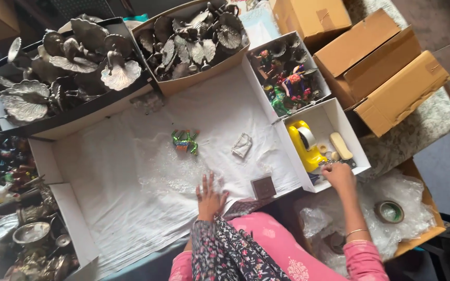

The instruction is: The person wraps a small, colorful figurine in bubble wrap on a table. They use scissors to cut the bubble wrap and then use a tape dispenser to secure the wrapping around the figurine.

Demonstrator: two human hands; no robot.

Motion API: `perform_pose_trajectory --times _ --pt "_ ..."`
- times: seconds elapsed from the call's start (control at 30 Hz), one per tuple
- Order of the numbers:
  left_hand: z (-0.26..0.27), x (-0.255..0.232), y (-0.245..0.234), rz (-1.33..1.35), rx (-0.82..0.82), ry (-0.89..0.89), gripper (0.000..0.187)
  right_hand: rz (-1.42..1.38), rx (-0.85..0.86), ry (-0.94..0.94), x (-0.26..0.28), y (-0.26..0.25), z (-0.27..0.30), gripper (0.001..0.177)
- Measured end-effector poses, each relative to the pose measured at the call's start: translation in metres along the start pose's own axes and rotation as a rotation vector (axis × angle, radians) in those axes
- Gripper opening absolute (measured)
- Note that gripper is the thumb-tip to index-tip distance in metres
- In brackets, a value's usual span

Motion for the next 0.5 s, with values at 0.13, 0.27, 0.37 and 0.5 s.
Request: perform_pose_trajectory --times 0.13,0.27,0.37,0.5 --pt "0.002 -0.014 -0.022 0.029 0.005 0.021 0.064 0.087 0.351 -0.198 -0.023 0.064 -0.014 0.024" --pt "0.002 -0.016 -0.008 -0.038 -0.020 0.009 0.071 0.198 0.343 -0.388 -0.014 0.104 -0.014 0.043" --pt "-0.001 -0.017 -0.007 -0.020 0.102 0.037 0.055 0.226 0.317 -0.314 0.000 0.086 -0.004 0.045" --pt "0.004 -0.022 -0.009 0.075 0.002 0.095 0.037 0.113 0.231 -0.239 0.008 0.065 0.015 0.040"
Point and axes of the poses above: each hand's wrist, its own z-axis away from the middle knuckle, its own y-axis out of the palm, x = y × z, the point moved 5 cm from there along -z, towards the middle knuckle, and after that the axes turned 3 degrees about -y, right-handed, at the moved point
